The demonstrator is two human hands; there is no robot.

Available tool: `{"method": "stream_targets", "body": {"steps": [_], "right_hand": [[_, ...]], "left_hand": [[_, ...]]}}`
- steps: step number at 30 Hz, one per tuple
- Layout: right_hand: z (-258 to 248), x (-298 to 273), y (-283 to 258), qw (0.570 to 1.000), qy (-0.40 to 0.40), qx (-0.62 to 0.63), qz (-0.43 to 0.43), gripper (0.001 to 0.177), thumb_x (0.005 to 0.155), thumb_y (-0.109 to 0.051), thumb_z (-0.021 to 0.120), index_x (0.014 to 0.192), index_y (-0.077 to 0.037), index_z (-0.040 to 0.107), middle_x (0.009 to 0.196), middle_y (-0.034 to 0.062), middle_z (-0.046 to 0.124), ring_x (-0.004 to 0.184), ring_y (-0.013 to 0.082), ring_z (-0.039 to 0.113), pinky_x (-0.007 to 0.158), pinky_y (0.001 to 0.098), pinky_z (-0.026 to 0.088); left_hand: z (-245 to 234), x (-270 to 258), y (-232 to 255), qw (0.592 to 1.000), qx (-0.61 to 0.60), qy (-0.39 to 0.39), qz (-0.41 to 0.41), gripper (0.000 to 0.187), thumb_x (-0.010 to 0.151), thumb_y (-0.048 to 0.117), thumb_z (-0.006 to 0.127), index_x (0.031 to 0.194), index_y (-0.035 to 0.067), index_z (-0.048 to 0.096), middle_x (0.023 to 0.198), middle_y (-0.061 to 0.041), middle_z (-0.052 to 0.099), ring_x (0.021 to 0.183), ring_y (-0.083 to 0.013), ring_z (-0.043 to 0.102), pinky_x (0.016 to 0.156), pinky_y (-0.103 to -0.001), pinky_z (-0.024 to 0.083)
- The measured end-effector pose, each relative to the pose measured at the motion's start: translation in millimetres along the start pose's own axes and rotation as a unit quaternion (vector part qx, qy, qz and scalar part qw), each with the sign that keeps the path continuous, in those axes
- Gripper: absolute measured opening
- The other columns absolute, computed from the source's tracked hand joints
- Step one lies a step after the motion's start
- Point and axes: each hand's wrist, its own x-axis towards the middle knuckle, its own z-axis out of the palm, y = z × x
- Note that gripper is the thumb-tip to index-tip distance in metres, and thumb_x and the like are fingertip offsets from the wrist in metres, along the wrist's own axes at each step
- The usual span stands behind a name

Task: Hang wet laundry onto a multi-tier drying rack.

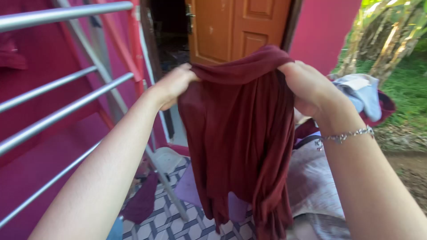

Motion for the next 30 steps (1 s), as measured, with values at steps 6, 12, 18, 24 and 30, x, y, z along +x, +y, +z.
{"method": "stream_targets", "body": {"steps": [6,12,18,24,30], "right_hand": [[104,-24,-46,0.990,0.018,-0.139,0.022,0.041,0.101,-0.028,0.045,0.121,-0.002,0.070,0.108,0.0104,0.076,0.092,0.0207,0.070,0.073,0.0363,0.053],[154,-1,-29,0.964,0.073,-0.195,-0.168,0.031,0.097,-0.023,0.059,0.115,-0.004,0.075,0.098,0.0090,0.077,0.090,0.0128,0.066,0.078,0.0291,0.054],[145,33,-14,0.951,0.078,-0.232,-0.189,0.025,0.094,-0.017,0.065,0.114,-0.008,0.076,0.098,0.0027,0.076,0.090,0.0113,0.067,0.082,0.0280,0.053],[189,13,-14,0.954,0.035,-0.234,-0.182,0.025,0.092,-0.006,0.058,0.110,-0.004,0.076,0.091,0.0050,0.074,0.084,0.0136,0.064,0.079,0.0308,0.052],[242,-41,-18,0.944,-0.106,-0.263,-0.170,0.022,0.091,-0.010,0.063,0.105,-0.003,0.078,0.093,0.0083,0.078,0.090,0.0168,0.067,0.087,0.0322,0.053]], "left_hand": [[5,-76,17,0.913,0.331,-0.210,-0.112,0.109,0.076,0.031,0.090,0.161,0.013,0.023,0.160,-0.011,0.035,0.149,-0.0241,0.029,0.119,-0.051,0.022],[-54,-21,-45,0.852,0.523,-0.002,0.002,0.054,0.084,0.042,0.081,0.115,-0.001,0.074,0.118,-0.025,0.071,0.112,-0.0398,0.068,0.098,-0.042,0.054],[-138,-78,-39,0.896,0.393,0.205,-0.006,0.037,0.075,0.034,0.083,0.095,0.003,0.078,0.100,-0.018,0.078,0.099,-0.0311,0.076,0.092,-0.042,0.057],[-128,-133,-34,0.803,0.469,0.331,-0.161,0.029,0.089,0.025,0.067,0.109,0.007,0.078,0.105,-0.016,0.075,0.105,-0.0328,0.071,0.089,-0.045,0.058],[-136,-95,-106,0.965,-0.052,0.104,-0.236,0.067,0.102,0.050,0.024,0.116,0.006,0.072,0.107,-0.016,0.077,0.099,-0.0280,0.076,0.082,-0.040,0.053]]}}
